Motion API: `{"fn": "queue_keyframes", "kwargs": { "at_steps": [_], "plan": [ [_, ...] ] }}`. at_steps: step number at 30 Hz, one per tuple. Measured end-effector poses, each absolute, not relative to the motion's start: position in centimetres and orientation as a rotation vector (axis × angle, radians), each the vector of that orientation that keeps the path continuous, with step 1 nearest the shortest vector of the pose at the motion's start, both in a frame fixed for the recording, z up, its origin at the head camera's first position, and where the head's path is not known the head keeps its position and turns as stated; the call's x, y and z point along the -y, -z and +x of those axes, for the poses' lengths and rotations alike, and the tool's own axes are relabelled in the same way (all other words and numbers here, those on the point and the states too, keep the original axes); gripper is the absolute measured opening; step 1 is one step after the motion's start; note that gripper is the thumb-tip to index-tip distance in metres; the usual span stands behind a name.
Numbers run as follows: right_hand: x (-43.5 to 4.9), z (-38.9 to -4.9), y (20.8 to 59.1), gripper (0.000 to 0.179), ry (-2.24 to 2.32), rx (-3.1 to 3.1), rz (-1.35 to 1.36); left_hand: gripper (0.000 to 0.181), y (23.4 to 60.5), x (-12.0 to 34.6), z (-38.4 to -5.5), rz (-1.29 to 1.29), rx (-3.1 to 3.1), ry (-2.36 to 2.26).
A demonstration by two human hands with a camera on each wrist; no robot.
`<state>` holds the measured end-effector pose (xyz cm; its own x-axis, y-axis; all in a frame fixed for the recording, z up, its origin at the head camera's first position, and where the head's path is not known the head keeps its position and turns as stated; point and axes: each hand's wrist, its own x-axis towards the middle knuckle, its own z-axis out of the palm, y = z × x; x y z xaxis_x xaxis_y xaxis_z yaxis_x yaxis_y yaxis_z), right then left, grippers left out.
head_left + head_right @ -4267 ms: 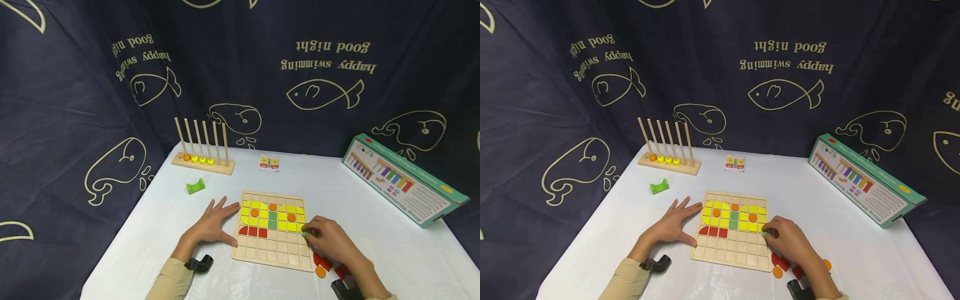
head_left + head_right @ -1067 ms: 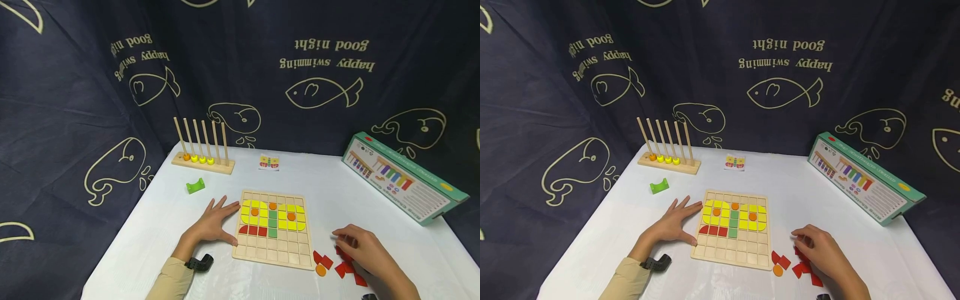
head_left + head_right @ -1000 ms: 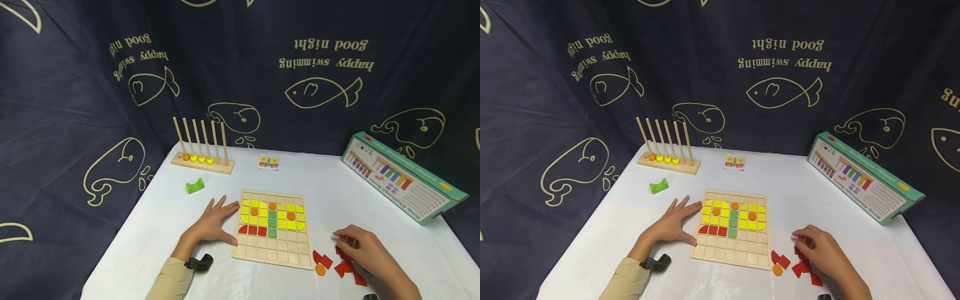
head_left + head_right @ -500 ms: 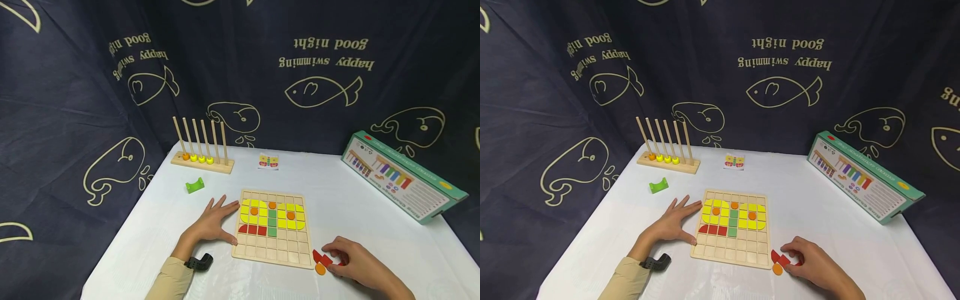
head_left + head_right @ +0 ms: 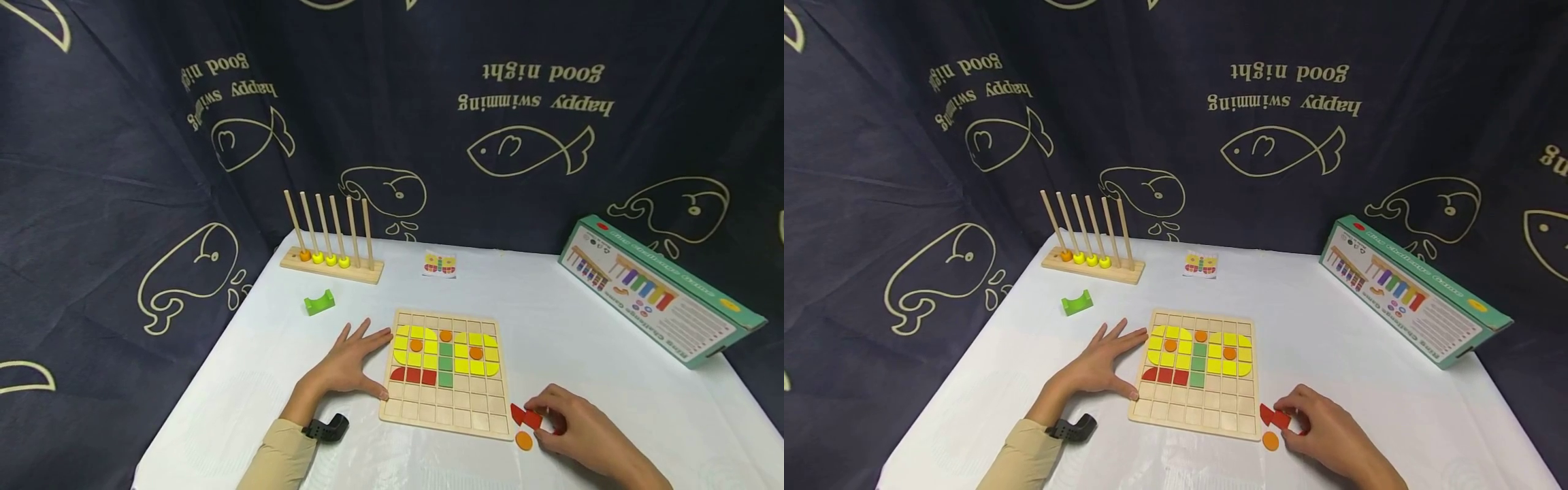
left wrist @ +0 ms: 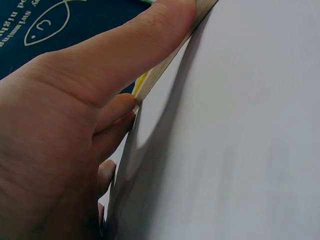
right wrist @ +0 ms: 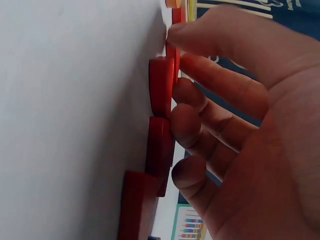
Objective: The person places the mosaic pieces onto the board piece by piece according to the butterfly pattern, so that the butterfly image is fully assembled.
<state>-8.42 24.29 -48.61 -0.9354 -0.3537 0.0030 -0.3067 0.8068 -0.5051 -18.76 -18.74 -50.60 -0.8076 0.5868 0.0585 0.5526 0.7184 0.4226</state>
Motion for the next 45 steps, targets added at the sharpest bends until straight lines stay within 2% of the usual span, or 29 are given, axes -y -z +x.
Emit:
{"fn": "queue_keyframes", "kwargs": {
  "at_steps": [11, 31, 45],
  "plan": [
    [-23.5, -9.5, 47.6, 0.029, 0.769, -2.936, -0.298, 0.120, 50.9, 18.8, -18.8, 0.936, -2.848, -0.638],
    [-20.8, -11.3, 47.7, 0.028, 0.796, -2.967, -0.525, 0.118, 50.5, 18.7, -18.6, 0.915, -2.830, -0.666],
    [-17.0, -12.3, 48.0, 0.024, 0.740, -2.933, -0.670, 0.119, 50.6, 18.6, -18.7, 0.895, -2.830, -0.659]
  ]
}}
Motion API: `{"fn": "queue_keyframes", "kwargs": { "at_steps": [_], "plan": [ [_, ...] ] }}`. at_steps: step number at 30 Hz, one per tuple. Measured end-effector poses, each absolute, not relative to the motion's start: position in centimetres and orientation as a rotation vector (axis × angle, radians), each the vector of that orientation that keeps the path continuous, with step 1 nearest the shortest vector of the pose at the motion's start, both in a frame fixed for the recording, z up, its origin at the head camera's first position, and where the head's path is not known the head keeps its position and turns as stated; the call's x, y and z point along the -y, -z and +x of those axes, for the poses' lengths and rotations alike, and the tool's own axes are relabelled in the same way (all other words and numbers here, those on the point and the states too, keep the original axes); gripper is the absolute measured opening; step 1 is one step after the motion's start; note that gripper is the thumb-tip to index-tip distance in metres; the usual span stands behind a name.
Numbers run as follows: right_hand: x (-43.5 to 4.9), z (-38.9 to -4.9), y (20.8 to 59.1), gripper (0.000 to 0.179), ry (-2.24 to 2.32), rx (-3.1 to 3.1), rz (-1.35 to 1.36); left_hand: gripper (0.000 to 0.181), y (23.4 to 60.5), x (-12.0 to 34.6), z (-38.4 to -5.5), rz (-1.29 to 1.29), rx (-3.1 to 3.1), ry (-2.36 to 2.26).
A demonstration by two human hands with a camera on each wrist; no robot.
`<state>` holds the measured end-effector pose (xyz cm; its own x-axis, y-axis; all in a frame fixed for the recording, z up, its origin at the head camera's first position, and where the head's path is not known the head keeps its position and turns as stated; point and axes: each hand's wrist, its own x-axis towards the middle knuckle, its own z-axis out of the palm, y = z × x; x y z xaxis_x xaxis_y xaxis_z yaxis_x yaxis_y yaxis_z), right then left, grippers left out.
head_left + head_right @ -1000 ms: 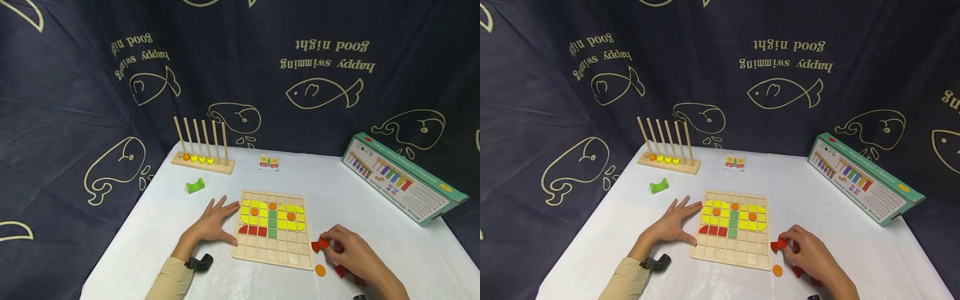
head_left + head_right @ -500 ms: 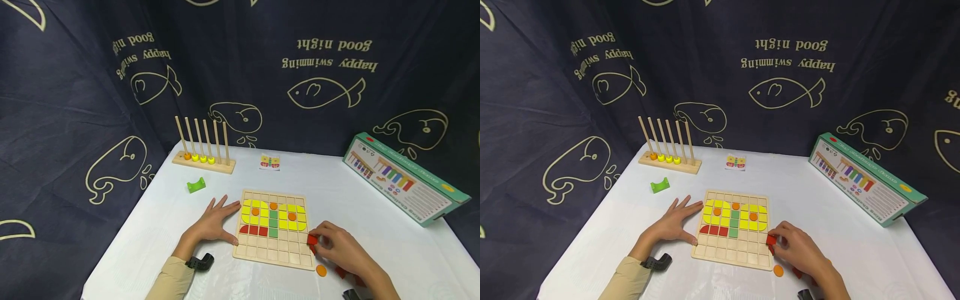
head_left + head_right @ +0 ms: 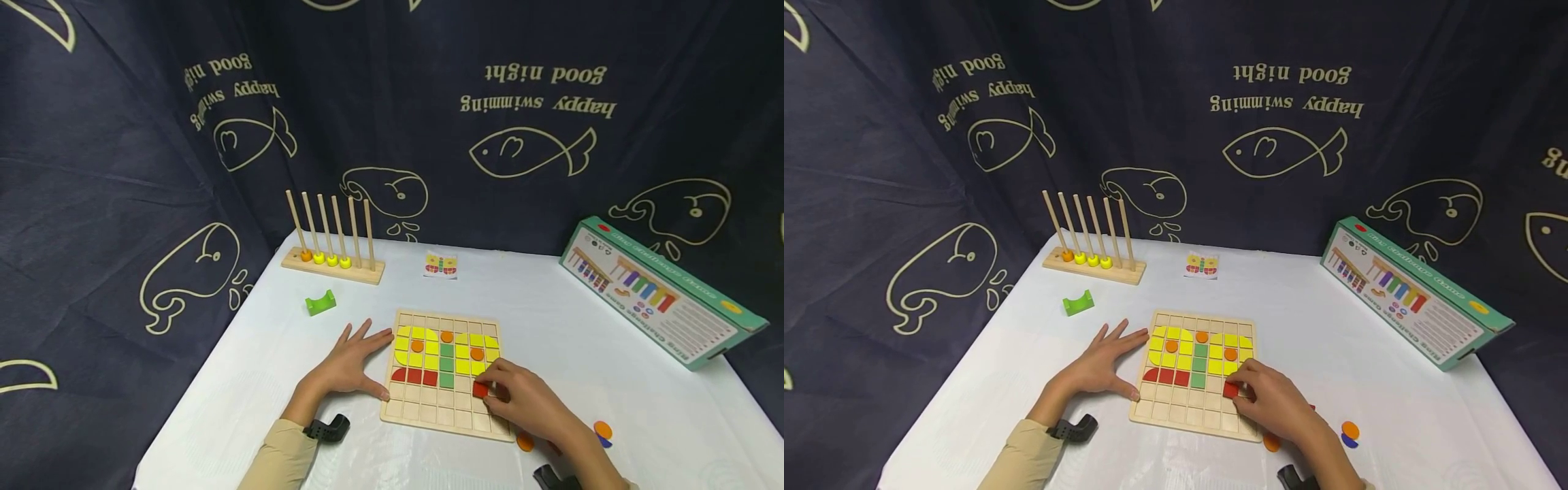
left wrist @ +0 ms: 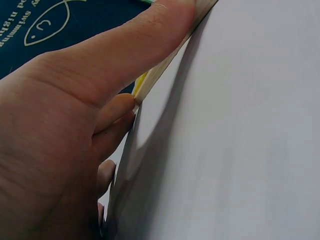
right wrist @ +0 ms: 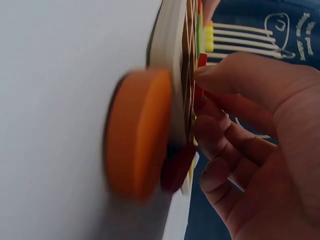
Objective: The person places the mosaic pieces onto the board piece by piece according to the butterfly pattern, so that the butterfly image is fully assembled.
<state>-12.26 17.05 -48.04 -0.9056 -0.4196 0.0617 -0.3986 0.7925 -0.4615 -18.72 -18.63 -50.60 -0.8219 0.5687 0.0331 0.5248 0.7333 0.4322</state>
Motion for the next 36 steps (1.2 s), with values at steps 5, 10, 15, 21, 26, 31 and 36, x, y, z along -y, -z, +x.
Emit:
{"fn": "queue_keyframes", "kwargs": {
  "at_steps": [5, 10, 15, 21, 26, 31, 36],
  "plan": [
    [-16.1, -12.8, 48.2, 0.022, 0.705, -2.956, -0.720, 0.120, 50.7, 18.5, -18.7, 0.902, -2.829, -0.663],
    [-15.5, -13.2, 48.1, 0.023, 0.678, -2.970, -0.777, 0.120, 50.7, 18.4, -18.7, 0.915, -2.827, -0.666],
    [-15.1, -13.4, 48.0, 0.023, 0.672, -2.961, -0.781, 0.120, 50.7, 18.4, -18.7, 0.912, -2.827, -0.669],
    [-14.4, -13.6, 47.9, 0.022, 0.655, -2.968, -0.762, 0.120, 50.8, 18.4, -18.7, 0.909, -2.825, -0.672],
    [-14.7, -13.6, 47.7, 0.018, 0.640, -2.950, -0.739, 0.121, 50.8, 18.4, -18.7, 0.898, -2.820, -0.674],
    [-16.4, -13.6, 46.9, 0.010, 0.690, -2.932, -0.700, 0.121, 50.7, 18.4, -18.7, 0.900, -2.825, -0.657],
    [-18.4, -13.6, 46.1, 0.012, 0.728, -2.926, -0.566, 0.120, 50.7, 18.6, -18.8, 0.903, -2.830, -0.652]
  ]
}}
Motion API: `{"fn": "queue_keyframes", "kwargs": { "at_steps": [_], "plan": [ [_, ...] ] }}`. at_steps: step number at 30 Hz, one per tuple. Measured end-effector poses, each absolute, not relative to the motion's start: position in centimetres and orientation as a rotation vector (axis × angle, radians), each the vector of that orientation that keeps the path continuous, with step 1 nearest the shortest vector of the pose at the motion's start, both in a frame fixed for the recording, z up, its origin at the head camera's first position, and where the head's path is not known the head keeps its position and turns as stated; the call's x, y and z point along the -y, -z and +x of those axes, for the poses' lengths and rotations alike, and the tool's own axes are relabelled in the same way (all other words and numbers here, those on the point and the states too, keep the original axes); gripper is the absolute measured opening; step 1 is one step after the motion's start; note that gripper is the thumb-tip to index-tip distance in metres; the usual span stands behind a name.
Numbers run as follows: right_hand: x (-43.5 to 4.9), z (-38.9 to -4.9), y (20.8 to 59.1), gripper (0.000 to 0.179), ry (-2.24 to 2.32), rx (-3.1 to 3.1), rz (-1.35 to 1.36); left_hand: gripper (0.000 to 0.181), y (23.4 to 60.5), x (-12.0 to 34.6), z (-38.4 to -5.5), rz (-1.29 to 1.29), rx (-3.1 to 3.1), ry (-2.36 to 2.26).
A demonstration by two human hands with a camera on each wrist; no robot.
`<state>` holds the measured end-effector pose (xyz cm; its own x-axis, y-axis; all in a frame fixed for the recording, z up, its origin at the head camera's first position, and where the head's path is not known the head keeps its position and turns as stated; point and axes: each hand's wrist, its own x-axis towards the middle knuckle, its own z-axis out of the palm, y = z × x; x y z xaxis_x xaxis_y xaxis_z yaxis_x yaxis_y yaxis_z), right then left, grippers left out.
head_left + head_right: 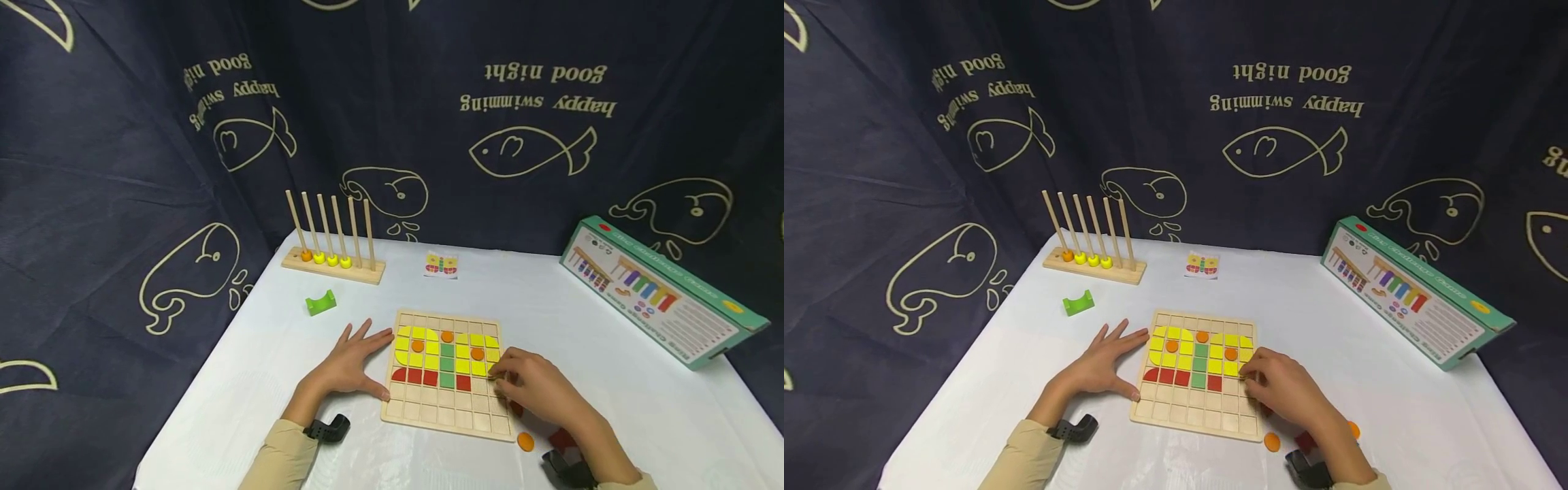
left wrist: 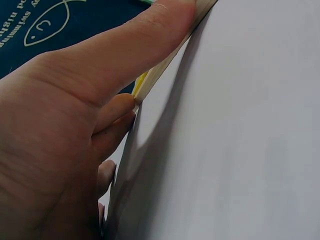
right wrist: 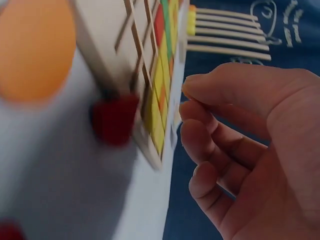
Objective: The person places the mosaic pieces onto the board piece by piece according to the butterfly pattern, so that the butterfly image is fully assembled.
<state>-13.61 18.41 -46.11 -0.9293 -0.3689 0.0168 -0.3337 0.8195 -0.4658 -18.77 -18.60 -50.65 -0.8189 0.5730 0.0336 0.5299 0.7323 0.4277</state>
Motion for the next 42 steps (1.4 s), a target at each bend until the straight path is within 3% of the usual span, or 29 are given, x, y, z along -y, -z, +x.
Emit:
{"fn": "queue_keyframes", "kwargs": {
  "at_steps": [13, 28, 42],
  "plan": [
    [-21.0, -12.2, 47.3, 0.017, 0.733, -2.892, -0.538, 0.121, 51.1, 19.3, -18.8, 0.917, -2.842, -0.681],
    [-26.3, -10.7, 46.7, 0.013, 0.775, -2.898, -0.237, 0.120, 51.0, 19.1, -18.9, 0.908, -2.837, -0.671],
    [-29.1, -7.9, 47.7, 0.028, 0.826, -2.730, -0.018, 0.120, 50.8, 18.7, -18.9, 0.904, -2.827, -0.659]
  ]
}}
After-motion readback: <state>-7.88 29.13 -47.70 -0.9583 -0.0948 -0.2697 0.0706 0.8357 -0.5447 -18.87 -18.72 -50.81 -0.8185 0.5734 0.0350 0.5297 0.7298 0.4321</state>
